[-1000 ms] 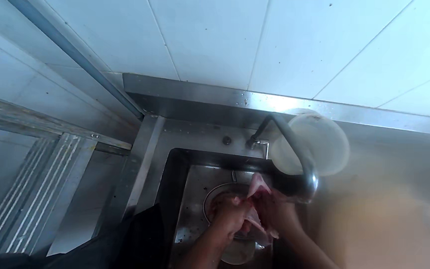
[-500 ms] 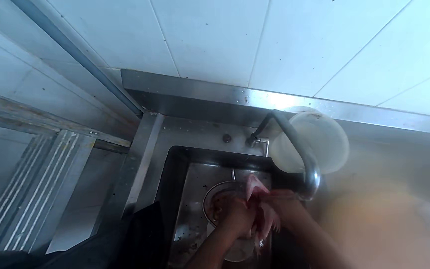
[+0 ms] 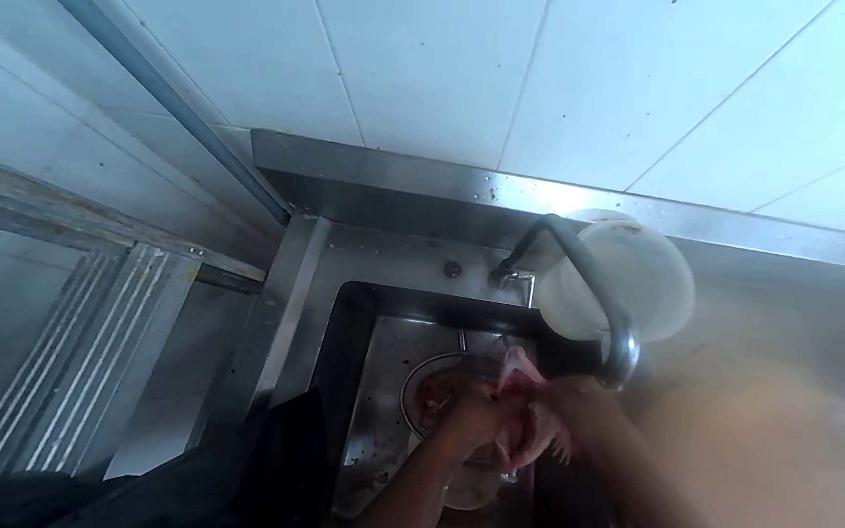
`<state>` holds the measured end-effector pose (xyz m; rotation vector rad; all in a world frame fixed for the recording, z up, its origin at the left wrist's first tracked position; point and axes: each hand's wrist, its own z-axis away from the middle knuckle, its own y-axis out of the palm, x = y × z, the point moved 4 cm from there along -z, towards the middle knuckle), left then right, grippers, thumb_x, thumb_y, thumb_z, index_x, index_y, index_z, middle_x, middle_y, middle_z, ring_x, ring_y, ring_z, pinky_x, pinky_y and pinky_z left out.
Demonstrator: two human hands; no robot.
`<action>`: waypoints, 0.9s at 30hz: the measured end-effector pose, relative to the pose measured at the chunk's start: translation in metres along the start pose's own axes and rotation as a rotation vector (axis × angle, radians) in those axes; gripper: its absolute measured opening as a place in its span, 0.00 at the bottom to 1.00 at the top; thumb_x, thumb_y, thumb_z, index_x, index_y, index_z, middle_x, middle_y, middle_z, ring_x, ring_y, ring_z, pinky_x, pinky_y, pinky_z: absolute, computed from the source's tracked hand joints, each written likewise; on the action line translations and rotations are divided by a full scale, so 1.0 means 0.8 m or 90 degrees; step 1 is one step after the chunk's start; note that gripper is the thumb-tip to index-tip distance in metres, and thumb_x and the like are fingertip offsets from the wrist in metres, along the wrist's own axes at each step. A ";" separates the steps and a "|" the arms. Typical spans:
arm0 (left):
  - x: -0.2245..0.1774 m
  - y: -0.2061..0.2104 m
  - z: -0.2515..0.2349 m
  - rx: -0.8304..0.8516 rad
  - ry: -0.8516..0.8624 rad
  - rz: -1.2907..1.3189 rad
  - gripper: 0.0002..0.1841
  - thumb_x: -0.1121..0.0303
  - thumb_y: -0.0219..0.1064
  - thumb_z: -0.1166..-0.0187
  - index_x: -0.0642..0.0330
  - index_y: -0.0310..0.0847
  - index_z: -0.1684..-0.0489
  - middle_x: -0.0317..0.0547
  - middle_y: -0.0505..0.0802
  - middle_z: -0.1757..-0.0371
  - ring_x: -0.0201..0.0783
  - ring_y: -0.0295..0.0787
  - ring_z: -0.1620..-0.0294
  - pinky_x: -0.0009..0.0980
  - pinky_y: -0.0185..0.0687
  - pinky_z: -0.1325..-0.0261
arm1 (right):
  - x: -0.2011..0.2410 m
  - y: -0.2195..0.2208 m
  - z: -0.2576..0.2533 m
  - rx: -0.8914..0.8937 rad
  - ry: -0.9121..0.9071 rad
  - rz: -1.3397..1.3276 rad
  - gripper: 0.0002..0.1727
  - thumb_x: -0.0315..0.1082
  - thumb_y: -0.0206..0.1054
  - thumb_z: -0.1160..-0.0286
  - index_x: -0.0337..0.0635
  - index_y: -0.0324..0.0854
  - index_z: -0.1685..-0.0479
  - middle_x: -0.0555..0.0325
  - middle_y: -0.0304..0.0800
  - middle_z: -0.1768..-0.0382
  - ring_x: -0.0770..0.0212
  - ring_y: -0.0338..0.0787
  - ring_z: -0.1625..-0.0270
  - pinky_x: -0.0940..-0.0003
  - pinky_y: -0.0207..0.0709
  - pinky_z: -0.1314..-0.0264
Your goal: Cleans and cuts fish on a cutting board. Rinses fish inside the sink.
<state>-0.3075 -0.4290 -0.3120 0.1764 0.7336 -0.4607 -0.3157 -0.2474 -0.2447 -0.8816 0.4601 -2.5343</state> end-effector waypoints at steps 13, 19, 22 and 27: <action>-0.023 0.022 -0.007 -0.198 0.107 0.570 0.13 0.68 0.72 0.21 0.61 0.82 0.43 0.49 0.91 0.64 0.38 0.87 0.69 0.35 0.86 0.64 | 0.064 0.011 0.058 -0.174 -0.309 0.018 0.23 0.42 0.69 0.18 0.66 0.80 0.23 0.61 0.95 0.64 0.63 0.93 0.69 0.55 0.92 0.64; -0.089 0.034 0.049 -0.247 0.131 0.484 0.08 0.71 0.66 0.16 0.68 0.83 0.50 0.50 0.91 0.65 0.39 0.91 0.66 0.36 0.90 0.62 | 0.070 0.004 0.071 -0.290 -0.366 0.018 0.17 0.43 0.67 0.18 0.51 0.86 0.34 0.63 0.94 0.66 0.67 0.92 0.67 0.58 0.91 0.61; -0.108 0.030 0.068 -0.225 0.235 0.343 0.16 0.69 0.71 0.21 0.67 0.81 0.39 0.50 0.92 0.56 0.39 0.91 0.59 0.36 0.91 0.52 | 0.060 -0.014 0.073 -0.243 -0.342 -0.167 0.23 0.34 0.67 0.19 0.54 0.82 0.25 0.64 0.95 0.60 0.69 0.93 0.65 0.65 0.91 0.60; -0.167 0.043 0.102 -0.155 0.505 -0.017 0.16 0.69 0.68 0.17 0.73 0.83 0.39 0.54 0.94 0.44 0.40 0.94 0.46 0.40 0.92 0.40 | 0.038 -0.107 0.170 -0.456 -0.431 -0.361 0.17 0.23 0.66 0.22 0.17 0.82 0.39 0.35 0.94 0.55 0.59 0.96 0.55 0.77 0.88 0.48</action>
